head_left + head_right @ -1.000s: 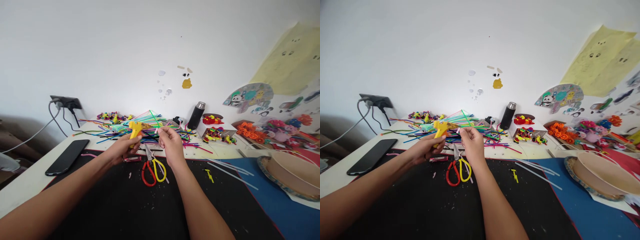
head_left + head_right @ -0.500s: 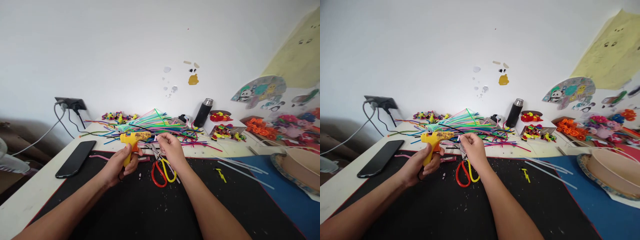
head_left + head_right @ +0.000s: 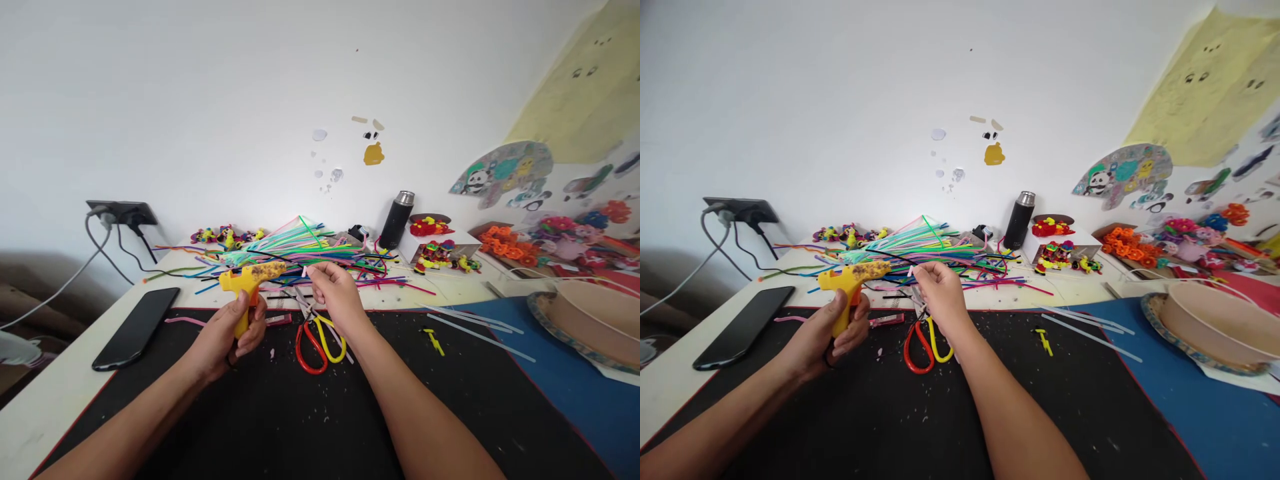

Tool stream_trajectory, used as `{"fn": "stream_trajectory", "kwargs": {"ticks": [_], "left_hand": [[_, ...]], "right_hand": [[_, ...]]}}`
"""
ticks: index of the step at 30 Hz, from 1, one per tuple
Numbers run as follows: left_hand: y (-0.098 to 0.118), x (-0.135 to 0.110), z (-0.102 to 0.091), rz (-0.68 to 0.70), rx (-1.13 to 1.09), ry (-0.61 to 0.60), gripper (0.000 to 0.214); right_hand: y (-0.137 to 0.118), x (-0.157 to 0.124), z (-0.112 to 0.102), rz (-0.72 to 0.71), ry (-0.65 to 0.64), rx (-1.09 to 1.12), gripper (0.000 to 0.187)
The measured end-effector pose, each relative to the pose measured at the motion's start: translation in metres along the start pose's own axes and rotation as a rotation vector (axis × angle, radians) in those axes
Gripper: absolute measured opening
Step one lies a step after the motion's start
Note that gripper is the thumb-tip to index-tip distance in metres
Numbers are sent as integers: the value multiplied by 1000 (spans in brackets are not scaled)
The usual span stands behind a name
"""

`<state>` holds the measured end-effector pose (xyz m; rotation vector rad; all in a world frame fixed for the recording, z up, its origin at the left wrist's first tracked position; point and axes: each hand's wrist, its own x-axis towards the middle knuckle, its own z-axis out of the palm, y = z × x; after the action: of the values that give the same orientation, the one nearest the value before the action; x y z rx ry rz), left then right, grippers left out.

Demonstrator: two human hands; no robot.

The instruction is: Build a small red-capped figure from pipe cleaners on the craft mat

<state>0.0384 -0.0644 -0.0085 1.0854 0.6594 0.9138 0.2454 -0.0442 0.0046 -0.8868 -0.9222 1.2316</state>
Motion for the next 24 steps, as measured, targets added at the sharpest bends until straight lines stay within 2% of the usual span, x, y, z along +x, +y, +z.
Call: {"fn": "stream_trajectory", "kwargs": {"ticks": [10,24], "left_hand": [[-1,-2,-1,-1,65,-43,56],[-3,-1,-3,-2,85,-24,55]], "right_hand": [[0,0,-1,2,-4,-10,28],[0,-1,-1,6,-20,-6,28]]}}
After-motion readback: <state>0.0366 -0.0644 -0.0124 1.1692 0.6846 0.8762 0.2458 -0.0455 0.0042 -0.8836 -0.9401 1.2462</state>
